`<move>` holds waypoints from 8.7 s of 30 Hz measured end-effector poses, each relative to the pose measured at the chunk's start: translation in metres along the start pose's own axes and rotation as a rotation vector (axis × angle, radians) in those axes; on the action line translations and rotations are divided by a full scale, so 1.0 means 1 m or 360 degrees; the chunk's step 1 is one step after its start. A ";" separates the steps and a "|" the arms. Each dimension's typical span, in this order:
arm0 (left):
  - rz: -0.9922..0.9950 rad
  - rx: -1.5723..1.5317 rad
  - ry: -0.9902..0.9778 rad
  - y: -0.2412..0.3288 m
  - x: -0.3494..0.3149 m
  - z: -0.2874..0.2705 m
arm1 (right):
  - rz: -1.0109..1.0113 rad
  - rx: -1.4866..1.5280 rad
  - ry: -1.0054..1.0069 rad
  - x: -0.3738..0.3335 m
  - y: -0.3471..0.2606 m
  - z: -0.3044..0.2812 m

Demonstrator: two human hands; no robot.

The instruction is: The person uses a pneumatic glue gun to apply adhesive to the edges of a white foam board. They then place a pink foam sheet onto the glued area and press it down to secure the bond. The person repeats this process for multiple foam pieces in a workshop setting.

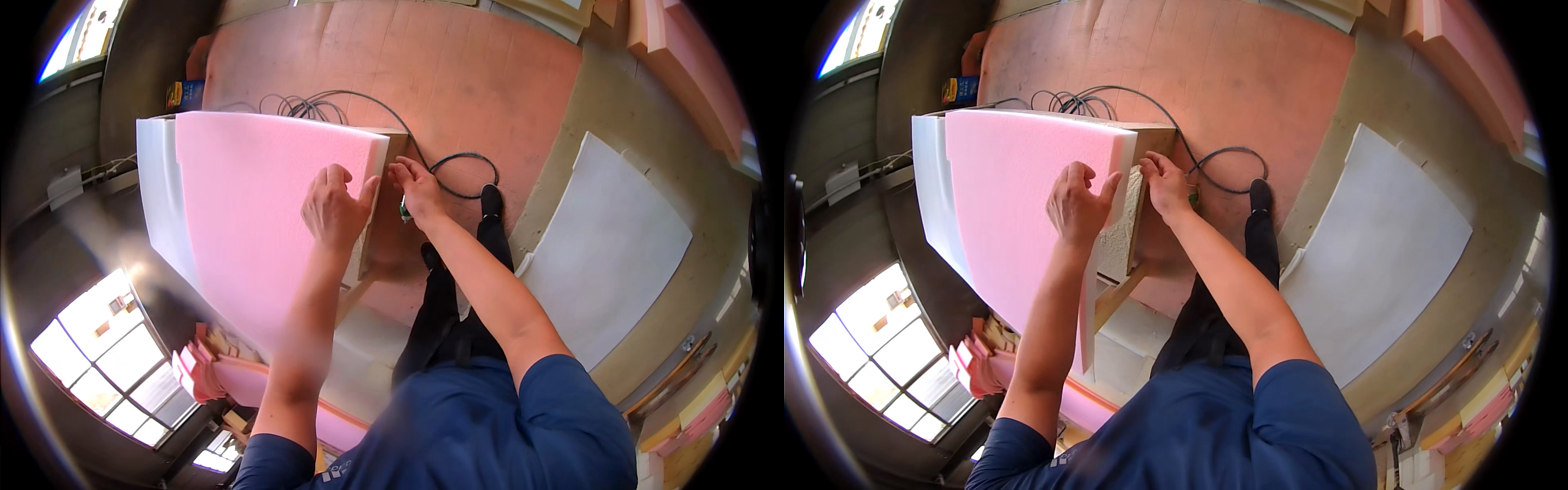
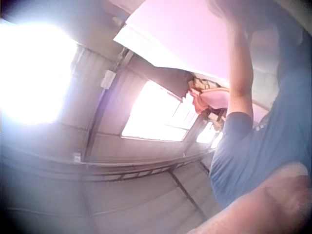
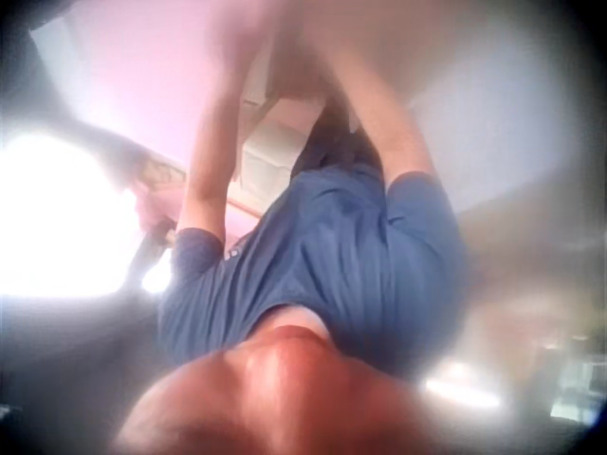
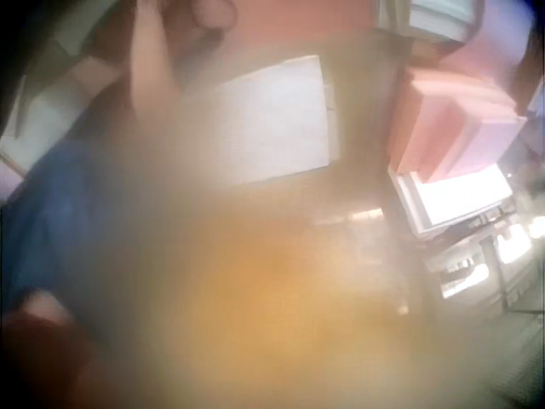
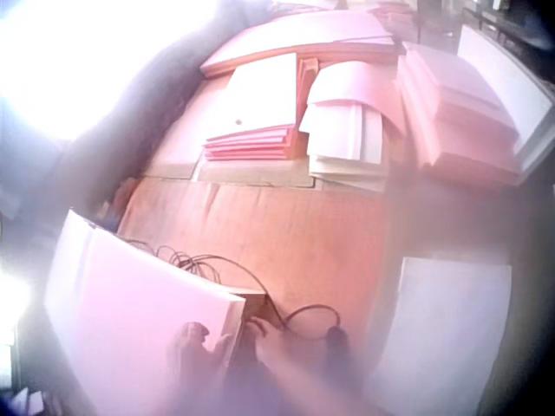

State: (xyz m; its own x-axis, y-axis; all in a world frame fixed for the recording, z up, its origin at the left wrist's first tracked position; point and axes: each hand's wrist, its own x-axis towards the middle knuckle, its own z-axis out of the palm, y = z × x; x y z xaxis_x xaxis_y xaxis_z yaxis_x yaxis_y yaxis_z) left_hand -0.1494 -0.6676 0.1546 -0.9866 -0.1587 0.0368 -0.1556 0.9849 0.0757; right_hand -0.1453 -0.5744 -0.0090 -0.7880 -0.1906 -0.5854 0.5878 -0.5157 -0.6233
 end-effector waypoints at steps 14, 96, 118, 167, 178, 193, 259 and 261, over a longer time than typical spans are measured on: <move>0.0356 -0.0181 -0.0482 -0.013 0.067 0.026 | 0.0212 0.0258 -0.0212 0.022 -0.031 0.015; 0.0220 0.0023 -0.0872 -0.035 -0.019 -0.024 | 0.0482 0.0182 -0.0241 -0.045 0.033 0.006; 0.0382 -0.0139 -0.0973 -0.062 -0.025 0.003 | 0.0462 0.0271 -0.0360 -0.047 0.042 0.012; -0.1218 -0.0551 0.0434 -0.134 -0.263 0.039 | -0.0888 -0.1473 -0.1219 -0.144 -0.010 0.143; -0.1891 -0.0751 0.0957 -0.132 -0.386 0.018 | -0.0330 -0.2035 -0.2385 -0.248 0.172 0.226; -0.2093 -0.0603 0.0597 -0.221 -0.404 0.021 | -0.1477 -0.2774 -0.2874 -0.297 0.276 0.251; -0.1472 -0.0029 0.0228 -0.087 -0.143 0.043 | -0.1274 -0.2191 -0.1688 -0.072 -0.233 -0.006; -0.1617 -0.0135 0.0218 -0.071 -0.094 0.064 | -0.0991 -0.2259 -0.1491 -0.056 -0.288 -0.043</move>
State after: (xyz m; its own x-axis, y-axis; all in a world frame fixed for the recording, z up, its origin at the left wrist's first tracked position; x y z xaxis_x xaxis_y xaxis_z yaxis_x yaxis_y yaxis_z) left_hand -0.0486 -0.7180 0.0820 -0.3763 -0.9261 0.0290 -0.9046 0.3740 0.2045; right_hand -0.2627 -0.3790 0.1811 -0.4658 -0.8846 0.0231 -0.5050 0.2443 -0.8278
